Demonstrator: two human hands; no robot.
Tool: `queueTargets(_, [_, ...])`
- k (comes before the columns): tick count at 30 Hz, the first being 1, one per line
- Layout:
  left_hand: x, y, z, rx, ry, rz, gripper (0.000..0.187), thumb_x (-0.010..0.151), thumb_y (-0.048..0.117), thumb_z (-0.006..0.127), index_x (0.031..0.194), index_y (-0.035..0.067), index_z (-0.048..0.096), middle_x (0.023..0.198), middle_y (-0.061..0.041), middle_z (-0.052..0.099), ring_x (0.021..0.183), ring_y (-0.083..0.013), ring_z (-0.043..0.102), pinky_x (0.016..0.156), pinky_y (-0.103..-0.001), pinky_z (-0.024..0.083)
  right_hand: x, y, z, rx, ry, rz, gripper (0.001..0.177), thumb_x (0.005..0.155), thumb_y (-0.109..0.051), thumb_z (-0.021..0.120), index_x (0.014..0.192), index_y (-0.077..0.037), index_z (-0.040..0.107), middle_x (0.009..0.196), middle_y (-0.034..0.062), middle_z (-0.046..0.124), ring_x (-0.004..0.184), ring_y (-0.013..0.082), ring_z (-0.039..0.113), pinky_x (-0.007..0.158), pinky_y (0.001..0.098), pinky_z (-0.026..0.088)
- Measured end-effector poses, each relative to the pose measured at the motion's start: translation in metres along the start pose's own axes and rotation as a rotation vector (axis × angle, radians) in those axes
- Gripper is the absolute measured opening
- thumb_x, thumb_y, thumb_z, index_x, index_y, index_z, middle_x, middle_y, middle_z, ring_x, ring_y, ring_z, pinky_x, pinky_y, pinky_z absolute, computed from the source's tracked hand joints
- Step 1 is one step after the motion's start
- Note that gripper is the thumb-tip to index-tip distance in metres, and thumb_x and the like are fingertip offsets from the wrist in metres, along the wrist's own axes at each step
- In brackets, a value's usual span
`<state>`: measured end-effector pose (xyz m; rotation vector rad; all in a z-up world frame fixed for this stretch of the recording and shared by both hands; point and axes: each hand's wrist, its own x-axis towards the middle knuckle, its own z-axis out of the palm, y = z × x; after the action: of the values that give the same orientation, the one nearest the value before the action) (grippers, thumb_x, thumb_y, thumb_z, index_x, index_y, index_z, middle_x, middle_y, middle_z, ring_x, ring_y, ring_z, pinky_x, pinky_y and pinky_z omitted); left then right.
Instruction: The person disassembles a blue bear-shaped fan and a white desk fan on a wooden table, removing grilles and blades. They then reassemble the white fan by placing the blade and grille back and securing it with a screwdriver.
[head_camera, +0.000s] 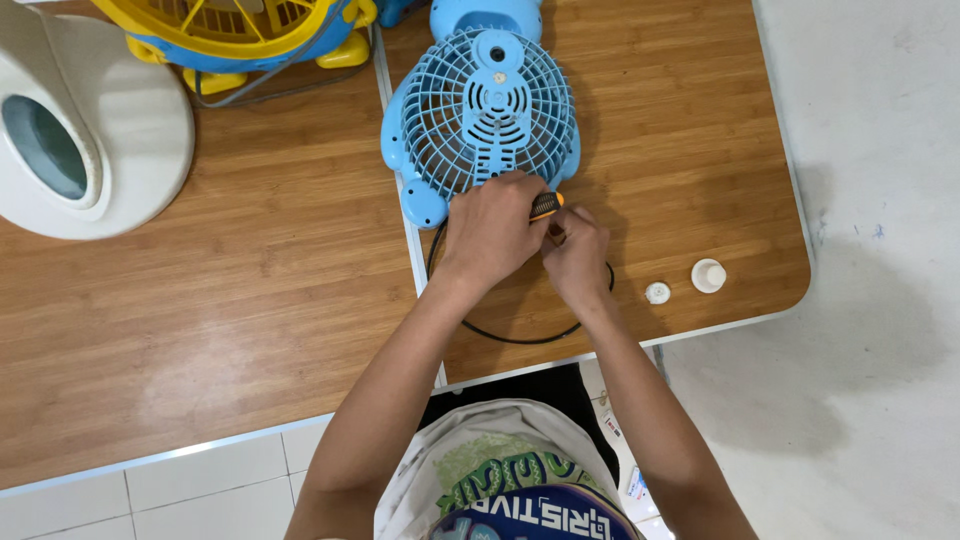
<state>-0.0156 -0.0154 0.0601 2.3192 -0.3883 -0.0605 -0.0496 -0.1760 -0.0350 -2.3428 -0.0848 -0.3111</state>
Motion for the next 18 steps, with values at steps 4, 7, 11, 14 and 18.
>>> queueTargets(4, [-0.001, 0.0, -0.003, -0.059, 0.049, 0.059, 0.013, 0.081, 0.015, 0.07, 0.092, 0.008, 0.074, 0.093, -0.014, 0.074, 0.082, -0.0381, 0.071, 0.068, -0.049, 0.054, 0.0, 0.001, -0.005, 0.05, -0.006, 0.044, 0.018, 0.076, 0.009, 0.076, 0.092, 0.004, 0.069, 0.086, 0.0137, 0.068, 0.075, 0.0263, 0.07, 0.066, 0.0354, 0.055])
queueTargets(7, [-0.002, 0.002, -0.003, -0.133, 0.095, 0.096, 0.02, 0.084, 0.016, 0.07, 0.101, 0.006, 0.071, 0.094, -0.017, 0.073, 0.083, -0.0395, 0.07, 0.069, -0.048, 0.053, -0.003, 0.003, -0.01, 0.113, -0.026, 0.054, 0.018, 0.079, 0.007, 0.076, 0.095, 0.003, 0.07, 0.089, 0.013, 0.068, 0.077, 0.024, 0.071, 0.065, 0.0327, 0.056])
queueTargets(11, [0.002, 0.006, 0.0, -0.34, 0.157, 0.119, 0.025, 0.095, 0.017, 0.066, 0.112, -0.002, 0.062, 0.1, -0.021, 0.064, 0.091, -0.0392, 0.065, 0.079, -0.045, 0.05, -0.002, 0.009, -0.011, 0.213, -0.055, 0.148, 0.016, 0.084, 0.005, 0.074, 0.1, 0.003, 0.073, 0.093, 0.0115, 0.072, 0.078, 0.0195, 0.07, 0.067, 0.0322, 0.056])
queueTargets(14, [0.005, 0.008, 0.005, -0.461, 0.202, 0.173, 0.024, 0.099, 0.013, 0.063, 0.117, -0.003, 0.061, 0.104, -0.02, 0.056, 0.097, -0.0358, 0.059, 0.086, -0.042, 0.048, 0.003, 0.018, -0.012, 0.371, -0.086, 0.185, 0.014, 0.091, 0.004, 0.072, 0.105, 0.004, 0.074, 0.098, 0.0107, 0.075, 0.084, 0.0154, 0.07, 0.074, 0.0318, 0.057])
queueTargets(18, [0.007, 0.014, 0.012, -0.49, 0.194, 0.171, 0.027, 0.095, 0.01, 0.069, 0.121, 0.0, 0.064, 0.103, -0.017, 0.056, 0.096, -0.0322, 0.058, 0.086, -0.041, 0.048, 0.014, 0.03, -0.028, 0.844, -0.297, 0.235, 0.028, 0.093, 0.007, 0.062, 0.121, 0.001, 0.064, 0.113, 0.0063, 0.07, 0.102, 0.0116, 0.07, 0.088, 0.0287, 0.061])
